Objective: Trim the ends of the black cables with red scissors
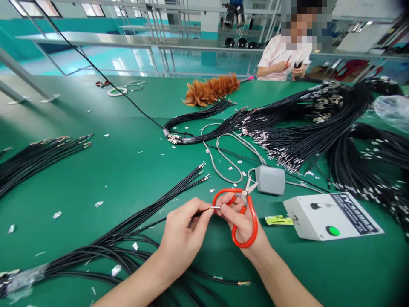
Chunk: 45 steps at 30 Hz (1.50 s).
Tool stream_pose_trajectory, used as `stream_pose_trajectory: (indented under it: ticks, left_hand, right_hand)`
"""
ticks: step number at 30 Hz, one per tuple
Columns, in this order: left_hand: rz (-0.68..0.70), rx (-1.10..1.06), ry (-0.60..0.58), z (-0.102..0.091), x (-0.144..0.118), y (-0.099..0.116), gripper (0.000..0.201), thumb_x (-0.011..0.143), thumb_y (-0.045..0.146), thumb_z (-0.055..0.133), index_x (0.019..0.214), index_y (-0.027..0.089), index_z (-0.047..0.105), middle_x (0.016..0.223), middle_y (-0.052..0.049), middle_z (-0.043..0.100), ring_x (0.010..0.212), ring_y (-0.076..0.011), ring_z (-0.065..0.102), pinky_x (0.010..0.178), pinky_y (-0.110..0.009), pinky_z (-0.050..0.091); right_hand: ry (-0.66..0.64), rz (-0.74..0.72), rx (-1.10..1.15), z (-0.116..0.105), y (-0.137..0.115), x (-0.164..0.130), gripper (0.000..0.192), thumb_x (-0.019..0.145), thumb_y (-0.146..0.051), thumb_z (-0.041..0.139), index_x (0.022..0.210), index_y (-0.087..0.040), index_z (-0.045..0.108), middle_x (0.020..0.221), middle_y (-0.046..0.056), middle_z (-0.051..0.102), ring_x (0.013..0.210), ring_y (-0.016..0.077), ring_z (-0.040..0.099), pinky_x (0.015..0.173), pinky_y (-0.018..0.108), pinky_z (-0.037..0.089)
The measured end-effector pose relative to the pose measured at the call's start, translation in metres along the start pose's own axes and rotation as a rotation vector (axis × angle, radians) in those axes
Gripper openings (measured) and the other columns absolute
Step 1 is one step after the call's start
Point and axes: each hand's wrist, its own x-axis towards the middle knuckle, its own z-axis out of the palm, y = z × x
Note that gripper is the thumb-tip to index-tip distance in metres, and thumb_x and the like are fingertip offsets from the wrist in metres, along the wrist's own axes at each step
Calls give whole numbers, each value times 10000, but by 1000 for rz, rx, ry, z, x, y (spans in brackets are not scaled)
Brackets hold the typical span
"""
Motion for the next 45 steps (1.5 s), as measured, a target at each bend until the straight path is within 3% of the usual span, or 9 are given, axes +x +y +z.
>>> stream_pose_trajectory:
  ticks: [4, 8, 19, 25, 33, 40, 45]
  left_hand:
    - [43, 53, -59, 2, -2, -3, 145, 910, 121, 525, 817, 182, 619, 663, 30, 612, 566, -86, 550, 565, -171, 442]
    - [77, 98, -113, 1, -3, -2, 195, 944, 133, 455, 819, 191, 591, 633, 33, 562, 564, -98, 541, 579, -192, 431]
    - [65, 108, -23, 3, -5, 0, 119, 902, 139, 539, 815, 191, 601, 663, 26, 629, 549, -94, 560, 550, -178, 440]
    - [4, 47, -82, 1, -7, 2, 215, 934, 132, 456, 756, 183, 566, 586, 49, 530, 498, -76, 484, 516, -172, 394]
    - [-81, -34, -101, 1, -4, 4, 246, 936, 189, 472, 704, 183, 553, 575, 48, 529, 499, -80, 470, 496, -182, 361]
    - [-171, -92, -189, 4, -4, 1, 271, 959, 239, 431, 717, 183, 541, 544, 50, 508, 511, -93, 464, 538, -207, 376]
    - [-273, -255, -202, 4, -2, 1, 117, 935, 291, 479, 909, 193, 536, 650, 48, 506, 575, -103, 480, 542, -209, 397]
  right_hand:
    - [-12, 25, 1, -1, -2, 1, 159, 755, -321, 754, 770, -199, 653, 725, -8, 611, 694, 138, 545, 701, 271, 441]
    - [67, 49, -71, -1, -2, 0, 169, 727, -307, 767, 766, -191, 650, 746, 2, 604, 718, 151, 545, 701, 279, 450]
    - [3, 31, -7, 0, -5, -1, 193, 751, -346, 745, 739, -189, 632, 701, -6, 575, 678, 144, 525, 674, 281, 445]
    - [120, 7, 24, 8, 5, -6, 159, 776, -325, 740, 824, -204, 648, 769, -5, 632, 728, 141, 567, 717, 271, 467]
    - [139, -19, 61, 8, 1, -6, 157, 766, -317, 740, 810, -199, 647, 766, 1, 640, 702, 137, 564, 683, 263, 473]
    - [90, 11, 87, 6, -3, -4, 177, 734, -308, 775, 776, -197, 643, 719, -16, 619, 687, 132, 565, 690, 267, 460]
    - [112, 55, 125, 6, -2, -4, 175, 738, -303, 777, 766, -193, 643, 724, -18, 623, 691, 121, 557, 684, 243, 455]
